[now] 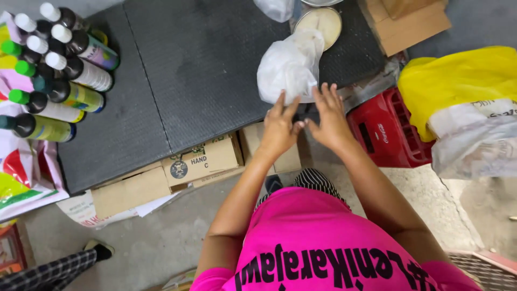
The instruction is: The recorder is packing various liquid-filled bottles into a cardboard box.
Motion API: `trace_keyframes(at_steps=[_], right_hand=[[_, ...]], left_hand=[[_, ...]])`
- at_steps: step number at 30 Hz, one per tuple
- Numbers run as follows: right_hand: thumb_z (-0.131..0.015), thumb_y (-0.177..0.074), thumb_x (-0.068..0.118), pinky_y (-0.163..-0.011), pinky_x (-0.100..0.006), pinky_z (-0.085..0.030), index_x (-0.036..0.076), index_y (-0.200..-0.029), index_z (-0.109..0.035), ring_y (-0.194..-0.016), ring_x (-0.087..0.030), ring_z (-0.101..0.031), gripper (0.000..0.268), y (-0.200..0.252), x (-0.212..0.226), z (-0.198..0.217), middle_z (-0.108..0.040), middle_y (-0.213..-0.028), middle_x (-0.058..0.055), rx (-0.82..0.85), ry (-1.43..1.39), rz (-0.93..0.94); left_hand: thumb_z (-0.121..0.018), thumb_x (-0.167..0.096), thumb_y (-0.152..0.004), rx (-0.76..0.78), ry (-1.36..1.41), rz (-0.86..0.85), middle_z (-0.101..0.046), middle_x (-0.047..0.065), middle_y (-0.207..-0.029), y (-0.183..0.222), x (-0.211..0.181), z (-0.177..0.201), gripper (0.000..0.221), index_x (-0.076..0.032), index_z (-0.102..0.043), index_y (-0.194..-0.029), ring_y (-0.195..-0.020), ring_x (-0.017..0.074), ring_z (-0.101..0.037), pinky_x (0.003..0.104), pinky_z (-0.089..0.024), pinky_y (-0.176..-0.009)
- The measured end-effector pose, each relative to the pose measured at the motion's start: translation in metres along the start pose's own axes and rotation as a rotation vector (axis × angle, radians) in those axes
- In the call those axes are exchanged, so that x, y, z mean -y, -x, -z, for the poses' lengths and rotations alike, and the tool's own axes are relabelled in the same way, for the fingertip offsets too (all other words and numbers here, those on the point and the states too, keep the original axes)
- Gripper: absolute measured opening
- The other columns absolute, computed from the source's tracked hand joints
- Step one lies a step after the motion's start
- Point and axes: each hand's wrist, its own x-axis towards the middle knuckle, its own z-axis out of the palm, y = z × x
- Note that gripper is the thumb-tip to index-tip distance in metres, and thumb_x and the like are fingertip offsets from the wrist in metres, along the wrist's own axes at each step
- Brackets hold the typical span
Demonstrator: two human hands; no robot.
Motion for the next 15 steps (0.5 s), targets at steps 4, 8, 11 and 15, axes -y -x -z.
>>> trace_keyframes(at_steps=[4,8,11,15], right_hand=[[-0.084,-0.083,0.016,-0.113,-0.05,-0.045,0.009,-0.16,-0.035,-0.147,-0.041,-0.044,0.091,-0.056,-0.091,-0.058,-0.038,-0.163,-0.023,-0.111,-0.561,-0.306],[-0.088,-0.081,0.01,-0.107,-0.041,-0.05,0.008,-0.159,-0.024,-0.141,-0.035,-0.046,0.101,-0.14,-0.136,-0.111,-0.032,-0.162,-0.017,-0.256,-0.891,-0.416],[-0.09,-0.08,0.007,-0.111,-0.036,-0.051,0.008,-0.159,-0.018,-0.136,-0.028,-0.057,0.108,-0.188,-0.159,-0.148,-0.05,-0.154,-0.017,-0.33,-1.21,-0.367],[-0.086,-0.081,0.009,-0.081,-0.033,-0.055,0.006,-0.146,-0.048,-0.094,-0.019,-0.062,0.075,-0.193,-0.173,-0.156,-0.067,-0.113,-0.009,-0.057,-0.74,-0.412]], left_hand=[[-0.085,-0.035,-0.087,-0.083,0.312,0.212,-0.03,0.038,-0.161,-0.008,0.085,-0.058,0.088,-0.023,-0.039,-0.161,-0.153,0.0485,-0.033,0.051,-0.041,-0.12],[-0.092,-0.036,-0.078,-0.088,0.347,0.347,-0.023,0.042,-0.161,-0.034,0.103,-0.075,0.11,-0.022,-0.025,-0.165,-0.155,0.0515,-0.023,0.049,-0.039,-0.118],[-0.1,-0.032,-0.065,-0.056,0.364,0.466,-0.003,0.048,-0.157,-0.072,0.097,-0.083,0.132,-0.024,-0.012,-0.164,-0.152,0.0525,-0.016,0.049,-0.041,-0.114],[-0.099,-0.022,-0.056,-0.068,0.232,0.518,-0.008,0.047,-0.152,-0.105,0.109,-0.13,0.132,-0.017,-0.016,-0.158,-0.145,0.0564,-0.019,0.047,-0.044,-0.108]])
